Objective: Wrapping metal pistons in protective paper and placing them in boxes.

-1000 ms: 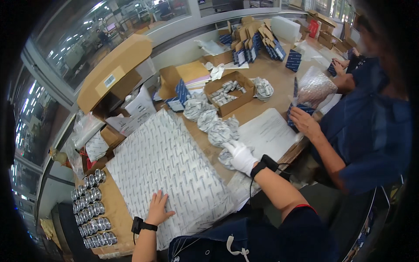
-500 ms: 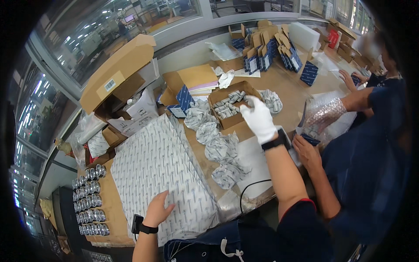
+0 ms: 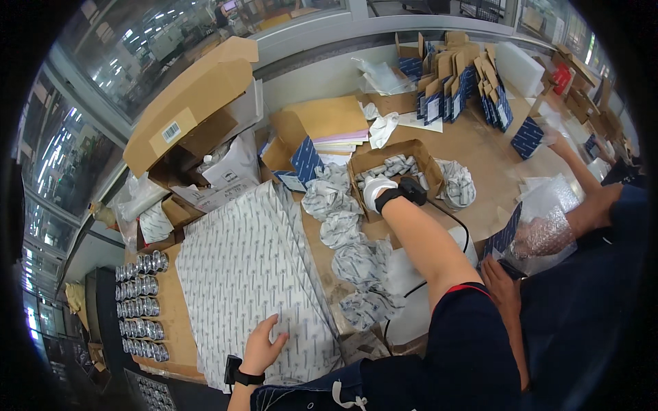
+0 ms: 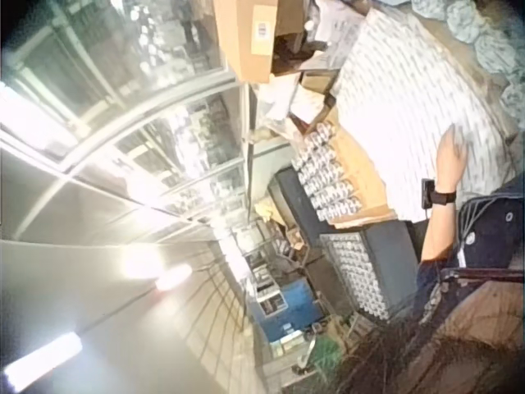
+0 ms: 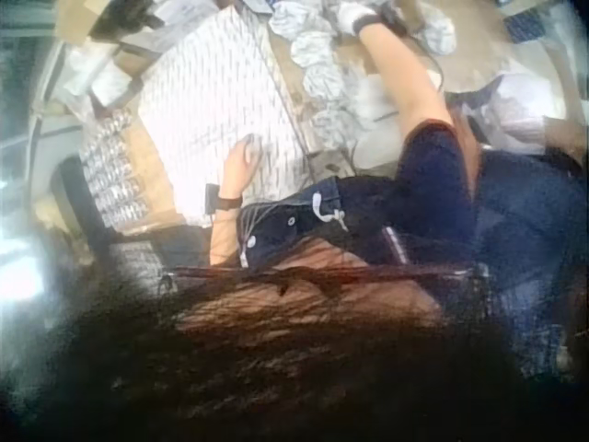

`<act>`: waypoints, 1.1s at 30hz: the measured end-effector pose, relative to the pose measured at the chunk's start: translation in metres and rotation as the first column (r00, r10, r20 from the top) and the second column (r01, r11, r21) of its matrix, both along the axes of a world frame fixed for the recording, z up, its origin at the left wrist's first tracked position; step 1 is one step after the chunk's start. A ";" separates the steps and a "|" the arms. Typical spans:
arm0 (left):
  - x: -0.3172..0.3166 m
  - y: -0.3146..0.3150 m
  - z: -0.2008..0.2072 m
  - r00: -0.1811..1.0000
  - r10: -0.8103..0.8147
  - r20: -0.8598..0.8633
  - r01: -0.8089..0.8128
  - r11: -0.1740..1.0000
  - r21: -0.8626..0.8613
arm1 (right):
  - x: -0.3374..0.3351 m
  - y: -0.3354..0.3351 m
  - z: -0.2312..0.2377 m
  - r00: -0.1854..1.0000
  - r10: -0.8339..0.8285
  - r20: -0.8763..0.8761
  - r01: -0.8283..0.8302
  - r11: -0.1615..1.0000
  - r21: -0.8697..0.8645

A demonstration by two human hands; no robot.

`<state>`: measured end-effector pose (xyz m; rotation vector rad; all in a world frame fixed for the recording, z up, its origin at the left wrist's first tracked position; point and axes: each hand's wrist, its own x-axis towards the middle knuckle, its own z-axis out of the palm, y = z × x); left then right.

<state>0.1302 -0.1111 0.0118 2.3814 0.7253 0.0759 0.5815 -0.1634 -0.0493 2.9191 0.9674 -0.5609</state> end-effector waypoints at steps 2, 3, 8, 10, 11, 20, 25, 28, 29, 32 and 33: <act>0.007 0.000 -0.001 1.000 -0.002 -0.012 0.002 1.000 -0.012 | 0.007 -0.005 -0.008 0.998 -0.045 0.036 0.040 0.992 0.117; 0.009 0.000 -0.001 1.000 -0.001 -0.024 0.000 1.000 -0.022 | 0.013 -0.006 0.001 0.871 0.488 0.063 -0.453 0.845 -0.284; 0.014 0.001 -0.003 1.000 0.024 0.013 -0.023 0.999 -0.036 | 0.040 -0.038 0.025 0.999 -0.037 0.010 0.027 0.871 0.491; 0.016 -0.001 -0.008 0.999 0.005 0.032 -0.004 0.999 -0.039 | 0.062 -0.059 0.017 0.988 -0.055 0.142 -0.040 0.803 0.594; 0.017 -0.001 -0.012 0.999 0.010 0.036 -0.008 0.998 -0.064 | 0.059 -0.060 0.034 0.995 0.005 0.097 -0.051 0.874 0.482; 0.039 -0.015 -0.008 0.998 -0.060 -0.005 0.058 0.988 -0.145 | 0.073 -0.044 -0.019 0.971 0.235 0.041 -0.237 0.970 0.053; 0.031 -0.020 -0.018 0.996 -0.037 -0.076 0.022 0.982 -0.187 | 0.078 -0.043 -0.033 0.991 0.126 0.034 -0.127 0.992 0.021; 0.032 -0.022 -0.021 0.998 -0.060 -0.033 0.053 0.982 -0.184 | 0.078 -0.026 -0.029 0.991 0.123 0.047 -0.122 0.992 -0.018; 0.030 -0.022 -0.022 0.999 -0.039 -0.002 0.038 0.984 -0.173 | 0.059 -0.015 0.010 0.979 0.203 0.005 -0.201 0.974 -0.105; 0.030 -0.020 -0.019 0.998 -0.033 0.045 0.040 0.984 -0.176 | 0.078 -0.023 -0.013 0.980 0.191 -0.048 -0.197 0.955 -0.221; 0.029 -0.020 -0.018 0.999 -0.013 0.052 0.023 0.982 -0.189 | 0.086 -0.026 -0.027 0.985 0.174 0.017 -0.167 0.967 -0.192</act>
